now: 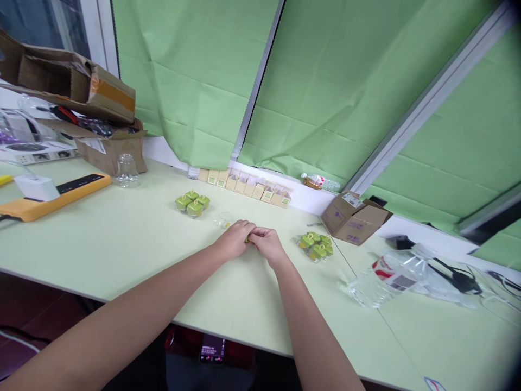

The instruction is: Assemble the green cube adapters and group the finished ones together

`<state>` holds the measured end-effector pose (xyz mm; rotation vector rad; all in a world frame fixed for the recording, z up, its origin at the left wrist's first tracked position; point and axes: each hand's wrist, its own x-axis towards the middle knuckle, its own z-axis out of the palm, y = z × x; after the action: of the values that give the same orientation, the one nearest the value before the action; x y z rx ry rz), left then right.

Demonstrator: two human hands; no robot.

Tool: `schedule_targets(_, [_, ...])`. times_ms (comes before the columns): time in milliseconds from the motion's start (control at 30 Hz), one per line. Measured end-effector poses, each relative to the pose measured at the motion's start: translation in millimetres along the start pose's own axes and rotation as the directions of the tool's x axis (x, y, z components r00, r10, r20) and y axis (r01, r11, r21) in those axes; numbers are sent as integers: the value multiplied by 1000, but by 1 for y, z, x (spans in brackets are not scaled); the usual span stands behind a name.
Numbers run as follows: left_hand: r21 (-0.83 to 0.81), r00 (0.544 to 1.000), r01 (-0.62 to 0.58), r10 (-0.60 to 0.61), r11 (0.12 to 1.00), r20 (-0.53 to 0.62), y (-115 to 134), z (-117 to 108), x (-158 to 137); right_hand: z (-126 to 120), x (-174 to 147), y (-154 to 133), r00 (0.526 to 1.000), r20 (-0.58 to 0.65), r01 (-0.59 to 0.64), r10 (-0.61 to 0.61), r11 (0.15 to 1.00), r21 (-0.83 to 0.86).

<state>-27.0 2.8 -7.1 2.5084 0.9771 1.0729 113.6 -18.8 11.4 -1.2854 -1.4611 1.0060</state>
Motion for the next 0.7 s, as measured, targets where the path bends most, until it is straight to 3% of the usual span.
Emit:
schedule_targets(167, [65, 998, 15, -19, 998, 61, 3, -3, 1, 0, 1, 5, 996, -31, 78, -83, 985, -153])
schedule_targets(400, [54, 998, 36, -38, 998, 40, 2, -7, 2, 1, -3, -5, 992, 27, 127, -124, 976, -175])
schedule_targets(533, [39, 999, 34, -34, 999, 13, 1, -8, 3, -2, -6, -17, 990, 116, 100, -84, 986, -135])
schedule_targets(700, [19, 999, 42, -42, 999, 10, 2, -8, 5, -3, -4, -16, 999, 33, 1, 0, 1000, -30])
